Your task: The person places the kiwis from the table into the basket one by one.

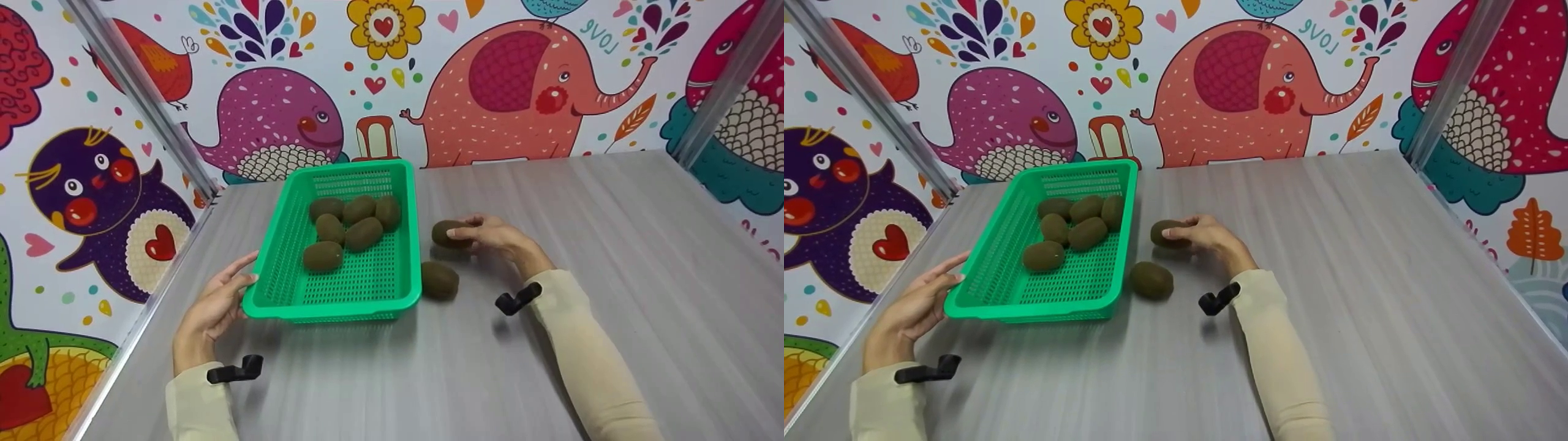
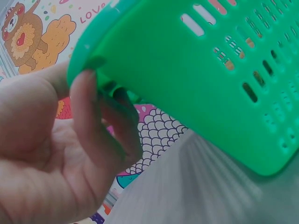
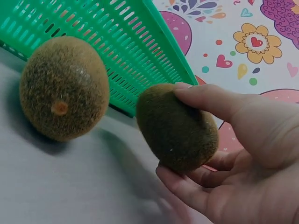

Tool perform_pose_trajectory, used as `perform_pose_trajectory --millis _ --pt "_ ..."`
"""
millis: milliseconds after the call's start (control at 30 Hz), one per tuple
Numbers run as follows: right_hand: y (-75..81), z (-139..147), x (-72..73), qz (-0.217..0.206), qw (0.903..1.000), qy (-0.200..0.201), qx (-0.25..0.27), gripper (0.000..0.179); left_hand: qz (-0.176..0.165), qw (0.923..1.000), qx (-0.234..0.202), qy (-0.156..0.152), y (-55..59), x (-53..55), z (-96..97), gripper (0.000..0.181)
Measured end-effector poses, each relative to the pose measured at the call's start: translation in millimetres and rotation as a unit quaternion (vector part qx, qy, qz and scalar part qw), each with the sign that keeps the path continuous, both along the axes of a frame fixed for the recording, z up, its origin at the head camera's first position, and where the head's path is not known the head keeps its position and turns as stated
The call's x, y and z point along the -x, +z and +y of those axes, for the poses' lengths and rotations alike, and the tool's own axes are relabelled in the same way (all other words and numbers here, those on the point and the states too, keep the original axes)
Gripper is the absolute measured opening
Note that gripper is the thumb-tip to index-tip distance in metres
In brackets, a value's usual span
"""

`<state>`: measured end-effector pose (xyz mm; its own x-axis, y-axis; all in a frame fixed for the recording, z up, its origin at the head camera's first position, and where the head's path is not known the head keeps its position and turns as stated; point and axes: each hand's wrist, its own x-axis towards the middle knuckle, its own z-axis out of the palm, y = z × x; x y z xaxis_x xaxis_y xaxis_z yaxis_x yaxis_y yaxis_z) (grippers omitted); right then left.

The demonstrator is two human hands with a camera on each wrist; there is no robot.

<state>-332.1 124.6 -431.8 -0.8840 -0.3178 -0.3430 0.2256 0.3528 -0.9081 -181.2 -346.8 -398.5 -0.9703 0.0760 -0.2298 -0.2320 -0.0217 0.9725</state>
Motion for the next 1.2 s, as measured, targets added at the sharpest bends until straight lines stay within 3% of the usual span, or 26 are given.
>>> perform_pose_trajectory --millis 167,333,667,933,1200 --pt "3.9 -0.7 -0.6 -0.015 0.9986 -0.022 0.045 0.069 0.005 0.9999 0.009 0.007 -0.6 -0.4 0.7 0.056" --pt "10.3 -1.3 -0.8 -0.029 0.9931 -0.017 0.112 0.065 0.004 0.9999 0.009 0.009 -1.0 -0.7 0.4 0.056" --pt "25.2 -4.7 -6.7 -0.065 0.9625 0.029 0.262 0.038 -0.002 0.9999 0.011 0.008 -0.6 -0.3 -0.1 0.055" --pt "37.7 -12.0 -14.8 -0.051 0.966 0.02 0.253 0.032 -0.006 0.9999 0.01 0.007 -0.6 -0.6 -0.1 0.056" --pt "49.7 -20.2 -24.1 -0.041 0.9556 0.037 0.29 0.039 0.006 1.0 0.005 0.001 -0.2 -0.6 1.1 0.057"
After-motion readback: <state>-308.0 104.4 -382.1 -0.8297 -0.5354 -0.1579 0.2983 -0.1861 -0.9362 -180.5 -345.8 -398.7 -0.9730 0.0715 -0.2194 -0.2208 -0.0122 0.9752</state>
